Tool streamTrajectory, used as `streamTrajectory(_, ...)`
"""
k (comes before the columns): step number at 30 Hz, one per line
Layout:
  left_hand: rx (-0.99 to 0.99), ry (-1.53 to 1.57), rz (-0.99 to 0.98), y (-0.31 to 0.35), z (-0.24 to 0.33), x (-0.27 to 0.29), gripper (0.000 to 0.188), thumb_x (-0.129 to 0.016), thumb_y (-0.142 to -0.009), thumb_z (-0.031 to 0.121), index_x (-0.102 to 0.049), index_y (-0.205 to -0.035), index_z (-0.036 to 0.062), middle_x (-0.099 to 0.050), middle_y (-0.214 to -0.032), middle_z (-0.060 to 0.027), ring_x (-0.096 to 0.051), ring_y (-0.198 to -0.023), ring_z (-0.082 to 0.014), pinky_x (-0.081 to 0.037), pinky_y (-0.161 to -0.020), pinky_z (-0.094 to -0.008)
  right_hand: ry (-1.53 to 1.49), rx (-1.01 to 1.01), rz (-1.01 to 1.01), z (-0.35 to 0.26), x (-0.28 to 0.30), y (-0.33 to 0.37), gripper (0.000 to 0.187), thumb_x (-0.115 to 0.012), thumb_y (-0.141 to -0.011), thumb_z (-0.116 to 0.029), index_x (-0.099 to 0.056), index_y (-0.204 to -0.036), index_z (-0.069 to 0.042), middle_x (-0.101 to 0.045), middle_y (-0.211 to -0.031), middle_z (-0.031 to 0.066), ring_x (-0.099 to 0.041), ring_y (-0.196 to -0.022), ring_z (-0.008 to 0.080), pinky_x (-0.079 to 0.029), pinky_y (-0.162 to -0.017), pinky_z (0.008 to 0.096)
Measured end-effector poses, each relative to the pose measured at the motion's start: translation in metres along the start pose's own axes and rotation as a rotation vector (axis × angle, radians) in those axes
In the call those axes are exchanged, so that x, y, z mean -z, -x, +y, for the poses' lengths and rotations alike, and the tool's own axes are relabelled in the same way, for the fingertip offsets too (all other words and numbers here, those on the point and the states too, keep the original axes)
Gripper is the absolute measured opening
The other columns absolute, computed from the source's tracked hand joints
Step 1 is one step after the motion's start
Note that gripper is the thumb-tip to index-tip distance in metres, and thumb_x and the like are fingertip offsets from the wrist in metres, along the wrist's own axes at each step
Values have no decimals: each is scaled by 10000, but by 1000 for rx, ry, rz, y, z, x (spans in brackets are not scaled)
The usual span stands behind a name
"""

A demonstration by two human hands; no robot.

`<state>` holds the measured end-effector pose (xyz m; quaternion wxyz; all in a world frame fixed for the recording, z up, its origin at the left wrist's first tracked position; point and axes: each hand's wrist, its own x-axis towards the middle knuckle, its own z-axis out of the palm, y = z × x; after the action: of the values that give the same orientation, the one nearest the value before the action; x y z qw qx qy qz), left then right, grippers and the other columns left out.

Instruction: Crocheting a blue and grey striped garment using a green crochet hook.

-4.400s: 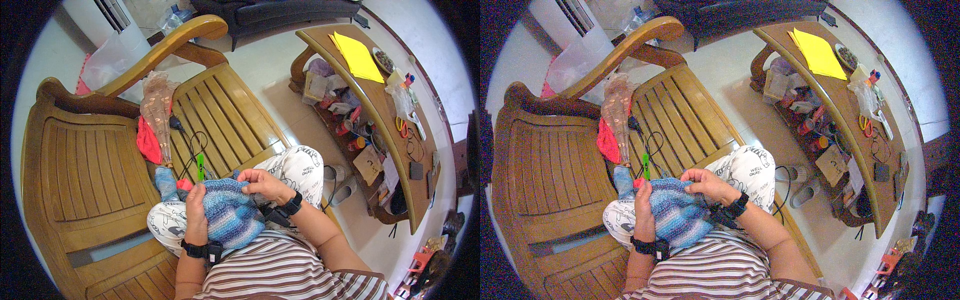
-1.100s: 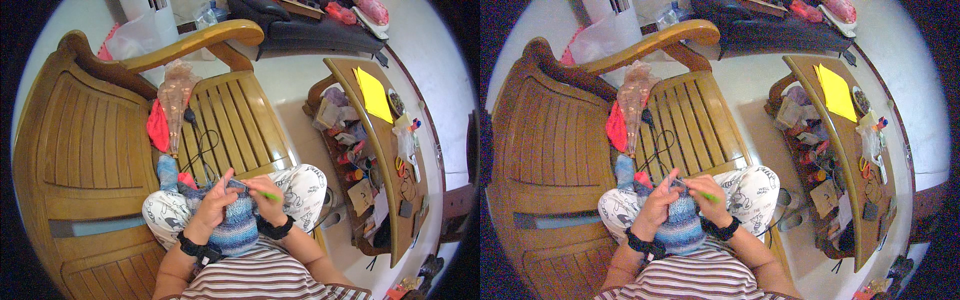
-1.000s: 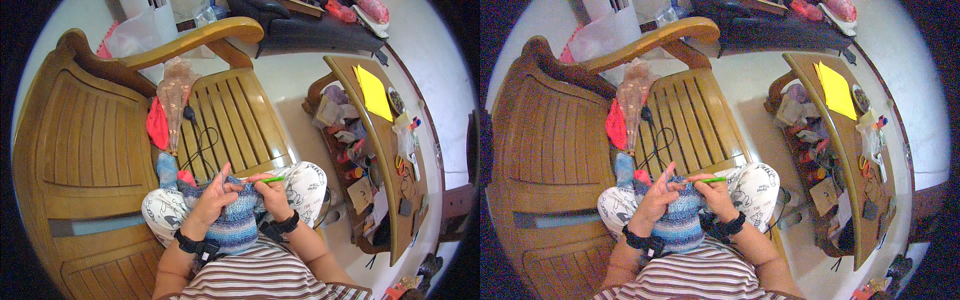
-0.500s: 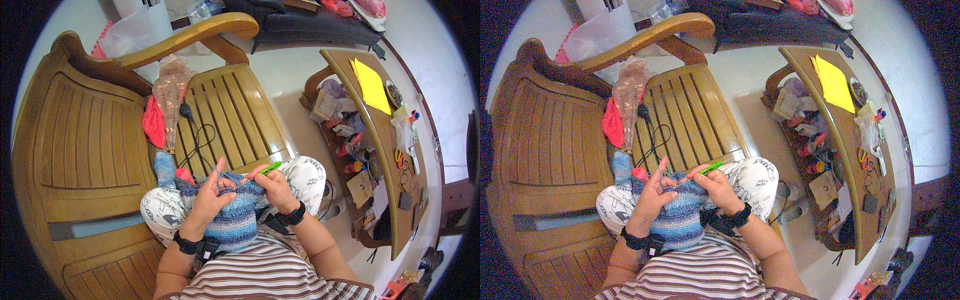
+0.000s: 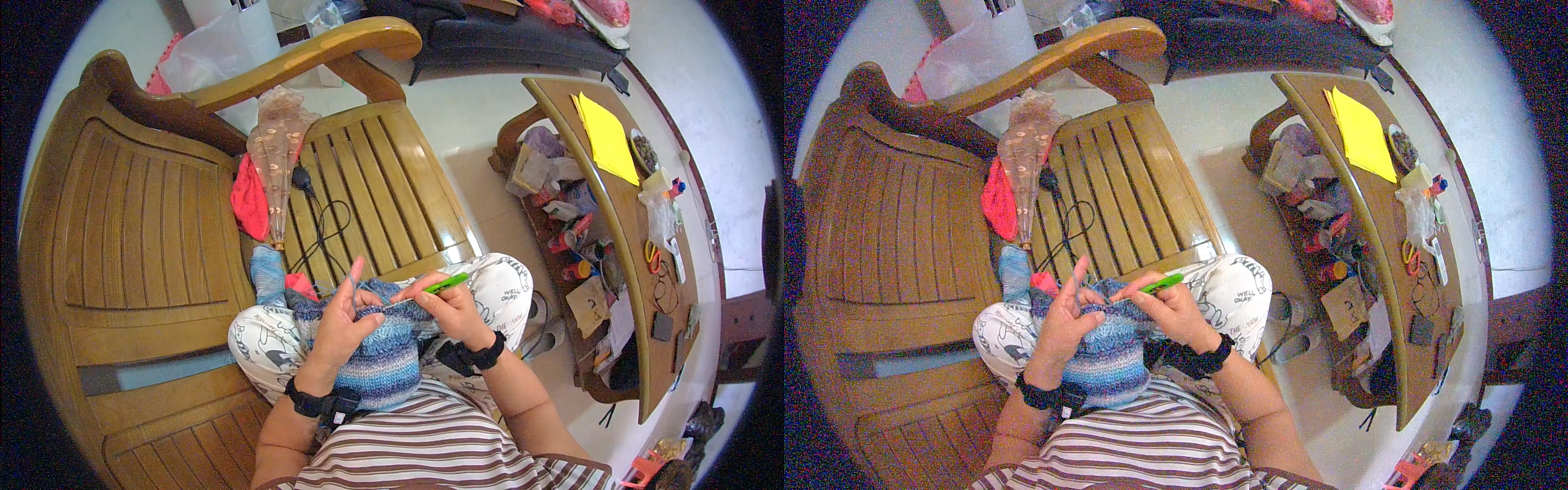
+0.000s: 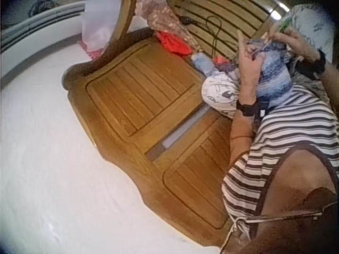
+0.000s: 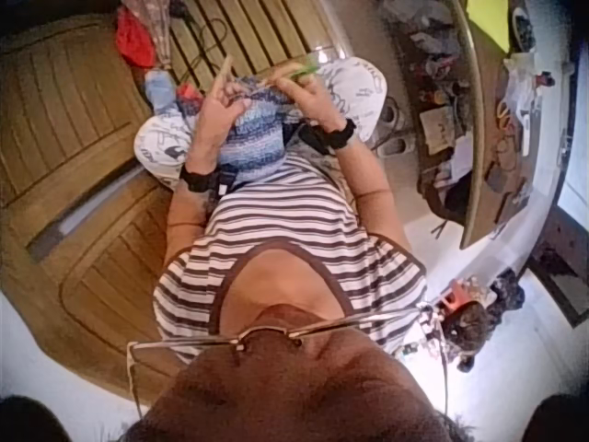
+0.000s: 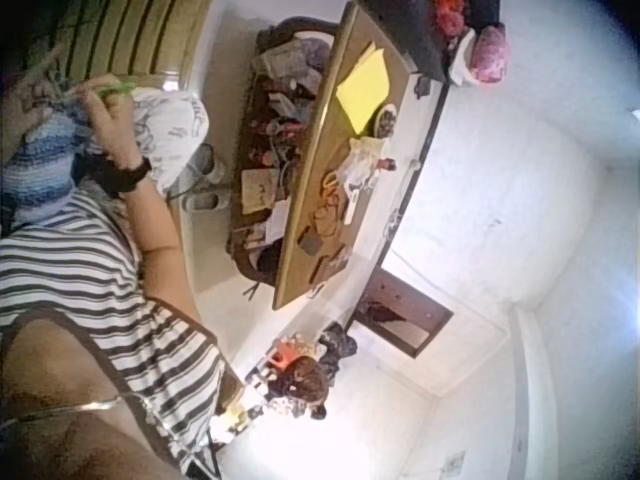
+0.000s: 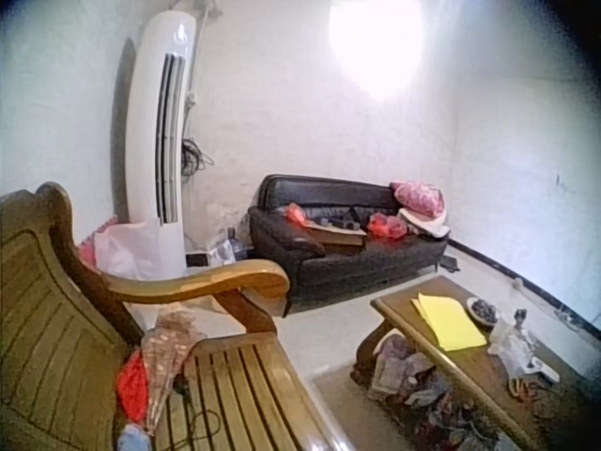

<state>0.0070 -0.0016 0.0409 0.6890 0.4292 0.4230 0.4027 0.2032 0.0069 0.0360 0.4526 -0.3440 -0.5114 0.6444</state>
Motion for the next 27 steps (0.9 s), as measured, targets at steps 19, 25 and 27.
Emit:
streamTrajectory(19,-228,-448,289,7,-5,-11,758,-552,-708,-63,-208,-1379,16,-534,-775,-31,-525,-738,-98,-423,-731,-214,962,647,-30,0,-33,9,269,-611,-670,-33,-555,-933,-34,-585,-975,147,-583,-812,294,-504,-694,352)
streamTrajectory(25,-28,131,135,6,-5,-2,807,-574,-713,-70,-155,-1394,38,-524,-901,-42,-504,-825,-103,-437,-738,-222,935,857,-19,19,-24,-2,267,-633,-670,-48,-588,-934,-37,-585,-959,132,-577,-843,297,-501,-699,358)
streamTrajectory(27,156,493,-4,2,-10,5,854,-586,-712,-74,-104,-1404,57,-501,-957,-39,-487,-862,-102,-442,-738,-220,871,871,1,24,-22,-3,262,-638,-678,-47,-593,-936,-40,-586,-971,130,-576,-862,297,-497,-711,358)
